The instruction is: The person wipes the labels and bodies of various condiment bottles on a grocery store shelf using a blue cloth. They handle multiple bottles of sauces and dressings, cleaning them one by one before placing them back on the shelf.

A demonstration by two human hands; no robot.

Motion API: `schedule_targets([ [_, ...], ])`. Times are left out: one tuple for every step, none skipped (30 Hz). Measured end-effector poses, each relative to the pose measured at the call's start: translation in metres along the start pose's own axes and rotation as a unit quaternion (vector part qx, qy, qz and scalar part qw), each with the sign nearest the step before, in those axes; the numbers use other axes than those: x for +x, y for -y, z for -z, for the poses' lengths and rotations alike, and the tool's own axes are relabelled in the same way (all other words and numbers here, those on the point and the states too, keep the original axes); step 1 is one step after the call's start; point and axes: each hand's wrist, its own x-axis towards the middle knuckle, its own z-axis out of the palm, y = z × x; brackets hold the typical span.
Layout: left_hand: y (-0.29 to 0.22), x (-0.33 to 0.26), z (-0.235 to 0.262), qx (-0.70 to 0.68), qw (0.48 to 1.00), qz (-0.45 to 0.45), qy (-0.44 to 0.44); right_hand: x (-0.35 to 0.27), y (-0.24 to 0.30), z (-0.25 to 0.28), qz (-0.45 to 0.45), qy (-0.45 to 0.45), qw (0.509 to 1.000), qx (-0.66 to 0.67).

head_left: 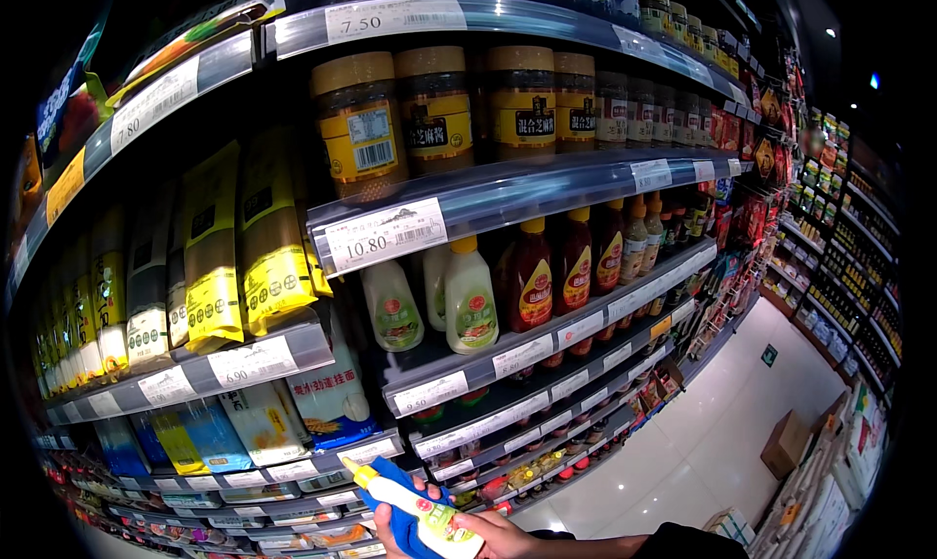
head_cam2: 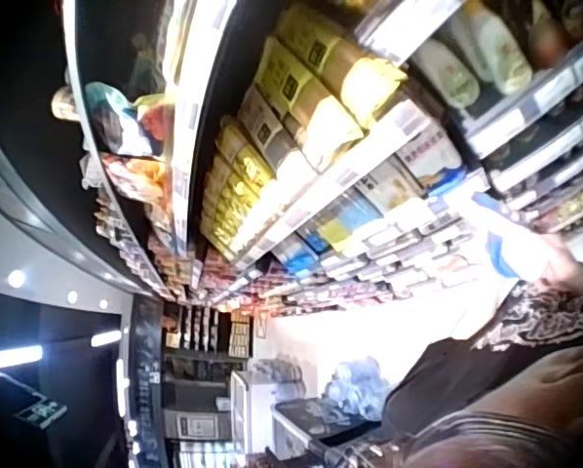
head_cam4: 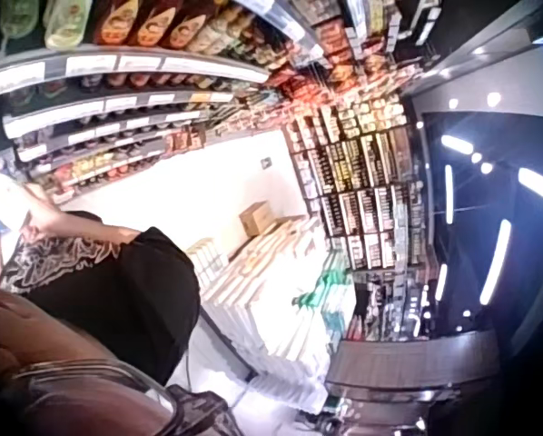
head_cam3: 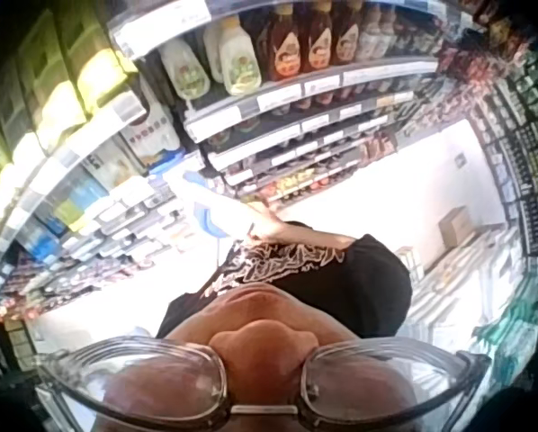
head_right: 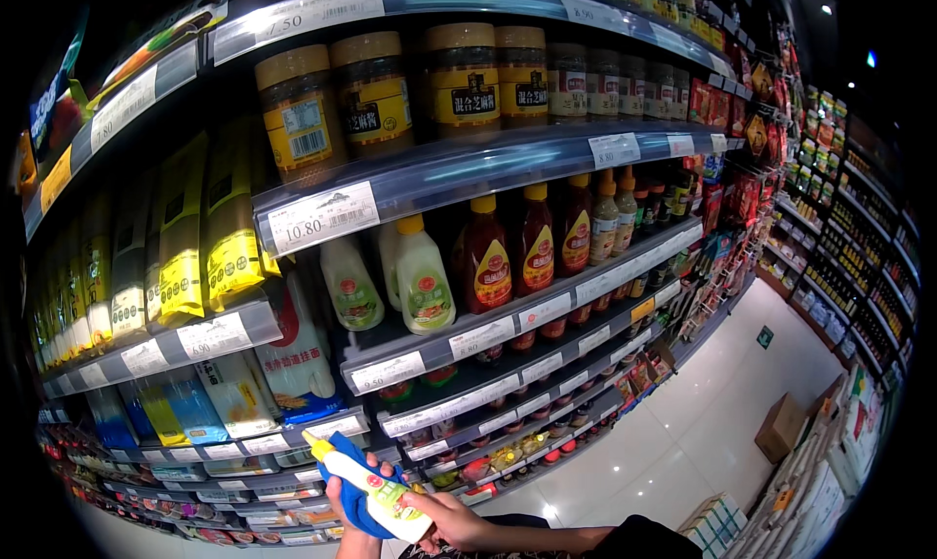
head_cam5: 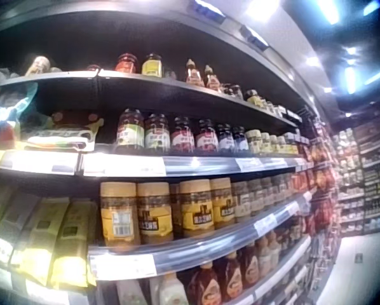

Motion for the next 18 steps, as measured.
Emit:
schedule_targets([
  [0.003,-0.001,-0.007,0.024,1.000,-0.005,-0.020,-0.007,0.013,-0.009,0.022,-0.038,0.995,-0.086],
  [0.004,-0.004,-0.012,0.052,0.998,-0.013,-0.046,-0.016,0.032,-0.027,0.060,-0.055,0.982,-0.172],
  [0.010,-0.009,-0.014,0.070,0.996,-0.018,-0.043,-0.025,0.047,-0.043,0.135,-0.115,0.939,-0.295],
  [0.014,-0.009,-0.017,0.087,0.995,-0.019,-0.047,-0.017,0.040,-0.034,0.274,-0.176,0.825,-0.462],
  [0.015,-0.011,-0.018,0.107,0.993,-0.019,-0.054,-0.013,0.042,-0.036,0.389,-0.220,0.663,-0.601],
  [0.016,-0.010,-0.021,0.129,0.989,-0.024,-0.063,-0.019,0.047,-0.037,0.342,-0.210,0.675,-0.619],
  [0.017,-0.012,-0.022,0.147,0.987,-0.023,-0.067,-0.022,0.055,-0.041,0.410,-0.236,0.631,-0.615],
  [0.015,-0.014,-0.024,0.170,0.982,-0.029,-0.075,-0.020,0.061,-0.047,0.478,-0.254,0.586,-0.603],
  [0.020,-0.014,-0.027,0.184,0.980,-0.017,-0.073,-0.025,0.064,-0.048,0.534,-0.287,0.528,-0.595],
  [0.024,-0.012,-0.030,0.201,0.977,-0.007,-0.068,-0.016,0.054,-0.036,0.564,-0.178,0.636,-0.495],
  [0.027,-0.011,-0.033,0.218,0.974,0.006,-0.062,-0.016,0.055,-0.032,0.605,-0.126,0.604,-0.503],
  [0.027,-0.011,-0.036,0.235,0.970,0.012,-0.062,-0.016,0.053,-0.030,0.618,-0.105,0.599,-0.499],
  [0.027,-0.015,-0.038,0.259,0.964,0.019,-0.059,-0.017,0.052,-0.030,0.629,-0.083,0.593,-0.496],
  [0.028,-0.016,-0.039,0.279,0.959,0.027,-0.050,-0.017,0.054,-0.032,0.631,-0.101,0.599,-0.483],
  [0.028,-0.015,-0.040,0.296,0.953,0.039,-0.039,-0.011,0.055,-0.021,0.610,-0.079,0.605,-0.506],
  [0.029,-0.017,-0.041,0.318,0.946,0.051,-0.026,-0.009,0.051,-0.016,0.553,-0.022,0.694,-0.460],
  [0.031,-0.018,-0.043,0.333,0.941,0.060,-0.011,-0.009,0.049,-0.013,0.488,0.035,0.772,-0.406],
  [0.033,-0.018,-0.046,0.349,0.934,0.074,0.012,-0.011,0.049,-0.009,0.385,0.071,0.855,-0.341],
])
